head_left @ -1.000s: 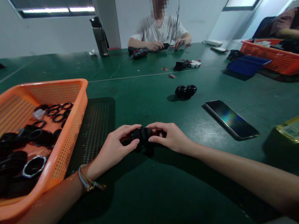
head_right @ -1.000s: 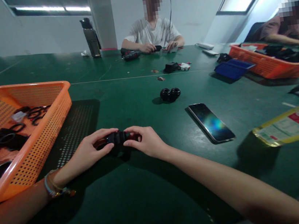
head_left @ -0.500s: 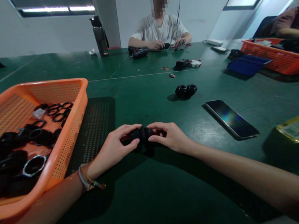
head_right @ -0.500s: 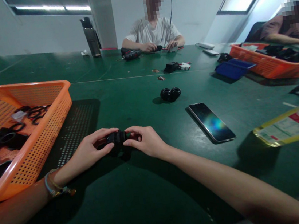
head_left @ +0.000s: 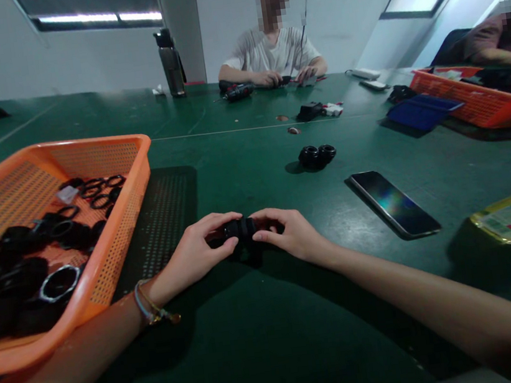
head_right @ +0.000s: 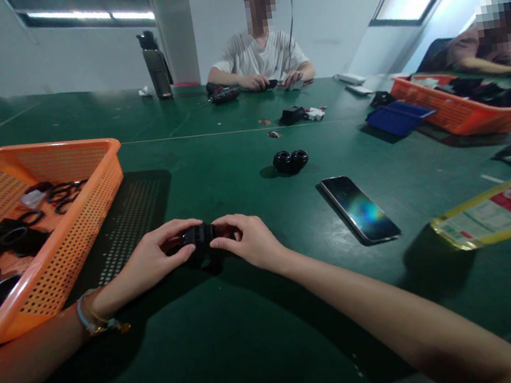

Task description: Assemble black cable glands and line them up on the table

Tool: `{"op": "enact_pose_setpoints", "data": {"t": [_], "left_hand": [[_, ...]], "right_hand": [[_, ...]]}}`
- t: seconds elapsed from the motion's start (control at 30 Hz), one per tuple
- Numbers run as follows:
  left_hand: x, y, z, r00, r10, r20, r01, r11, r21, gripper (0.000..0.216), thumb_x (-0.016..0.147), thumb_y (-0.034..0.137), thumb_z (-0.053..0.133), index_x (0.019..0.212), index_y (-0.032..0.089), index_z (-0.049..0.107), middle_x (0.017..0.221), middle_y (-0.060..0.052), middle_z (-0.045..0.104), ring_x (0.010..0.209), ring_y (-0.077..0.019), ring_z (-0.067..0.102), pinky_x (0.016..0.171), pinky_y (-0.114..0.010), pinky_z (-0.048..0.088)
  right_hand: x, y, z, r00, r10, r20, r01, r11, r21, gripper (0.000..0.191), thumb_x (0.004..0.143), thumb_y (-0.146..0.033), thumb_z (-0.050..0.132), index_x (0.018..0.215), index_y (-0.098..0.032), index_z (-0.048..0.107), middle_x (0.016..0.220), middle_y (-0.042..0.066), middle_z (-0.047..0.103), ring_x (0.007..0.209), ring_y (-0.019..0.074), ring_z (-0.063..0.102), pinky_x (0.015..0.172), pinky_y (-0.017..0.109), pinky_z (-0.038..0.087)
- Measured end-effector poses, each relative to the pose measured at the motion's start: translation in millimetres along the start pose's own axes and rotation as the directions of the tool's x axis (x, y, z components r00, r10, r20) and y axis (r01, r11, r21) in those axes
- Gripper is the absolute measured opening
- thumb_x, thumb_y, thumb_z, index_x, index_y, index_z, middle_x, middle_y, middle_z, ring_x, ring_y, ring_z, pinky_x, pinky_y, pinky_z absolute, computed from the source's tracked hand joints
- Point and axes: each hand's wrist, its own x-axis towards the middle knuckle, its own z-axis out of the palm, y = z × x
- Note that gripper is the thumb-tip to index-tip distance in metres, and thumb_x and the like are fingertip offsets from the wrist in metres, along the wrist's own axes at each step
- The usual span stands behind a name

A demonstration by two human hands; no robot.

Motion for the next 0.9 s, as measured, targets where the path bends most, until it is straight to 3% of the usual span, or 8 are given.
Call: {"op": "enact_pose_setpoints", "data": {"t": [0.4, 0.9], "left_hand": [[0.7, 0.5, 0.6, 1.0, -0.007, 0.0, 0.007, 1.0, 0.021, 0.038, 0.073, 0.028, 0.054, 0.109, 0.017, 0.062, 0.104, -0.007, 0.064, 0.092, -0.0185, 0.063, 0.082, -0.03, 0.053], [1.1, -0.6, 0.5, 1.0, 0.001, 0.005, -0.001, 1.0, 0.008, 0.039, 0.073, 0.028, 0.054, 0.109, 0.016, 0.061, 0.105, -0.007, 0.063, 0.092, -0.0181, 0.063, 0.081, -0.03, 0.052]], "right_hand": [[-1.5, 2.8, -1.2, 0.998, -0.061, 0.006, 0.059, 0.988, 0.14, 0.034, 0.069, -0.014, 0.066, 0.101, -0.021, 0.056, 0.08, -0.001, 0.065, 0.065, 0.0107, 0.056, 0.057, 0.023, 0.04], [-0.7, 3.9, 1.3, 0.999, -0.032, 0.002, 0.031, 0.991, 0.131, 0.034, 0.069, -0.013, 0.065, 0.101, -0.02, 0.056, 0.077, -0.002, 0.065, 0.055, 0.0087, 0.047, 0.054, 0.023, 0.037]]}}
